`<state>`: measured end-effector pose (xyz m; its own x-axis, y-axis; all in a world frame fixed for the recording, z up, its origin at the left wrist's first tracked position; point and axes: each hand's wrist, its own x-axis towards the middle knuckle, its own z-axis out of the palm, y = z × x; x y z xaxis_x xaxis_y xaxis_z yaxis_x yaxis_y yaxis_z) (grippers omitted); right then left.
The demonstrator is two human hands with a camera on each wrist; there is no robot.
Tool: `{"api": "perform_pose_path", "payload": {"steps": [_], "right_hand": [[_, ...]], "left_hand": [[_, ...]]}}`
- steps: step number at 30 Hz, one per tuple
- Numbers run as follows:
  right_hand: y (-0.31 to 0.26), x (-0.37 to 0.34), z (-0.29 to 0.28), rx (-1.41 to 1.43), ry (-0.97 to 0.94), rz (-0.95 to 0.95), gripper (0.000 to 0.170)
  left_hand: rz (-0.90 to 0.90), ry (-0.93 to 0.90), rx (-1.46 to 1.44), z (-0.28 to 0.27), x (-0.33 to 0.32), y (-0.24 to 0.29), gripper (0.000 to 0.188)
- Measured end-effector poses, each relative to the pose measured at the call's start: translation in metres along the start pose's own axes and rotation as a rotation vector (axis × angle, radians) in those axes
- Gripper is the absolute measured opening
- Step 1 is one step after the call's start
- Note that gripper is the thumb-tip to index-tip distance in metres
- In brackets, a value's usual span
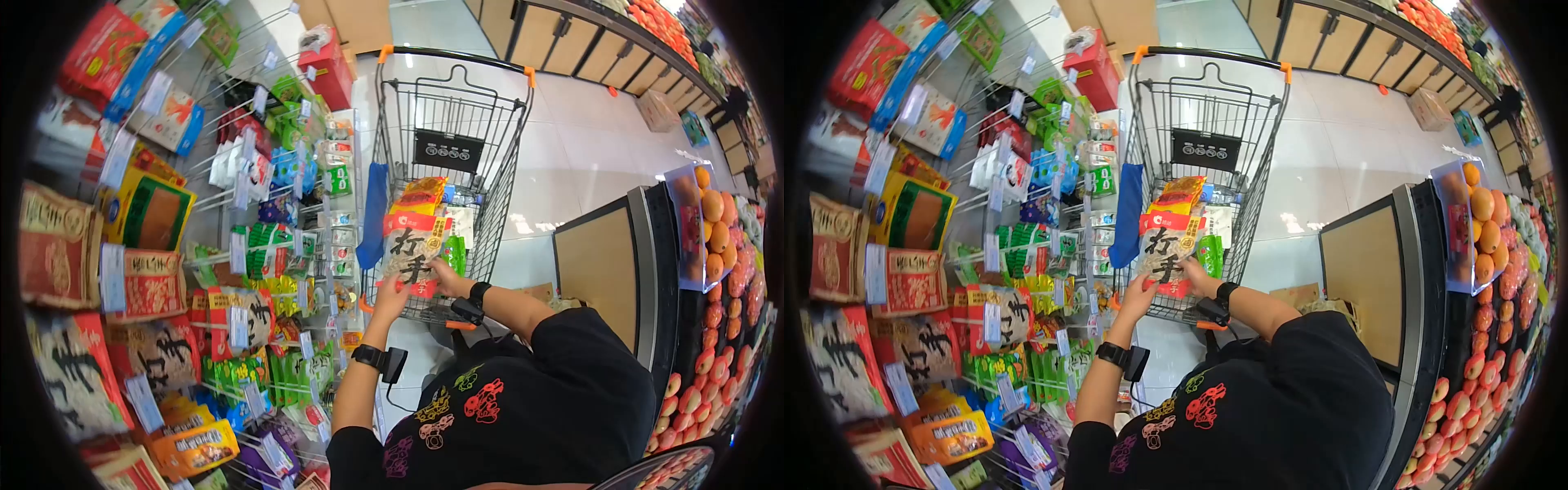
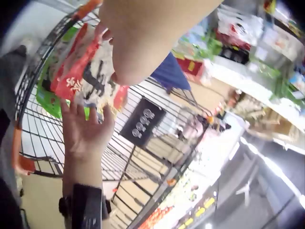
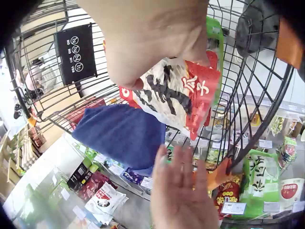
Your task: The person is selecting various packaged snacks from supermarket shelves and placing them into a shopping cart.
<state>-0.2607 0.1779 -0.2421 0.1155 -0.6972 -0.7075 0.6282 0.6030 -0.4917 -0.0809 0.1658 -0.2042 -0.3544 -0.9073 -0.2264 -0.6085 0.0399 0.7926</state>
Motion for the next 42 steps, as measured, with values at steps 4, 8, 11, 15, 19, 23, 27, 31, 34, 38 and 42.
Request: {"api": "perform_pose_path", "payload": {"steps": [4, 8, 11, 15, 19, 23, 27, 31, 34, 38, 42], "right_hand": [[0.013, -0.019, 0.0, -0.169, 0.051, -0.046, 0.051], [0.037, -0.058, 0.004, -0.989, -0.068, -0.314, 0.056], [0.082, -0.066, -0.019, -1.528, -0.214, -0.56, 0.059], [0.094, -0.121, -0.004, -1.905, -0.158, -0.615, 0.059], [0.106, -0.12, -0.017, -1.917, -0.083, -0.649, 0.058], [0.11, -0.135, -0.015, -2.004, -0.072, -0.647, 0.058], [0.125, -0.121, -0.022, -2.086, 0.024, -0.678, 0.067], [0.131, -0.146, -0.005, -2.104, 0.089, -0.601, 0.064], [0.138, -0.156, 0.005, -2.101, 0.118, -0.567, 0.062], [0.143, -0.127, -0.008, -2.047, 0.07, -0.572, 0.061], [0.142, -0.104, -0.024, -2.028, -0.087, -0.656, 0.039]], "left_hand": [[0.532, 0.099, -0.085, -0.098, -0.07, 0.175, 0.044], [0.95, 0.44, -0.031, -0.179, -0.213, 0.27, 0.06], [1.159, 0.546, -0.258, -0.183, -0.306, 0.299, 0.052], [1.203, 0.56, -0.415, -0.159, -0.412, 0.317, 0.044], [1.21, 0.911, -0.504, -0.113, -0.465, 0.34, 0.039], [1.421, 1.16, -0.365, -0.104, -0.492, 0.342, 0.041], [1.363, 1.169, -0.138, -0.103, -0.538, 0.32, 0.044], [1.213, 1.406, 0.038, -0.101, -0.557, 0.309, 0.039], [1.183, 1.474, 0.165, -0.113, -0.551, 0.291, 0.022], [0.384, 0.988, 0.217, -0.126, -0.547, 0.228, 0.038], [0.07, 0.56, 0.161, -0.072, -0.508, 0.122, 0.038]]}}
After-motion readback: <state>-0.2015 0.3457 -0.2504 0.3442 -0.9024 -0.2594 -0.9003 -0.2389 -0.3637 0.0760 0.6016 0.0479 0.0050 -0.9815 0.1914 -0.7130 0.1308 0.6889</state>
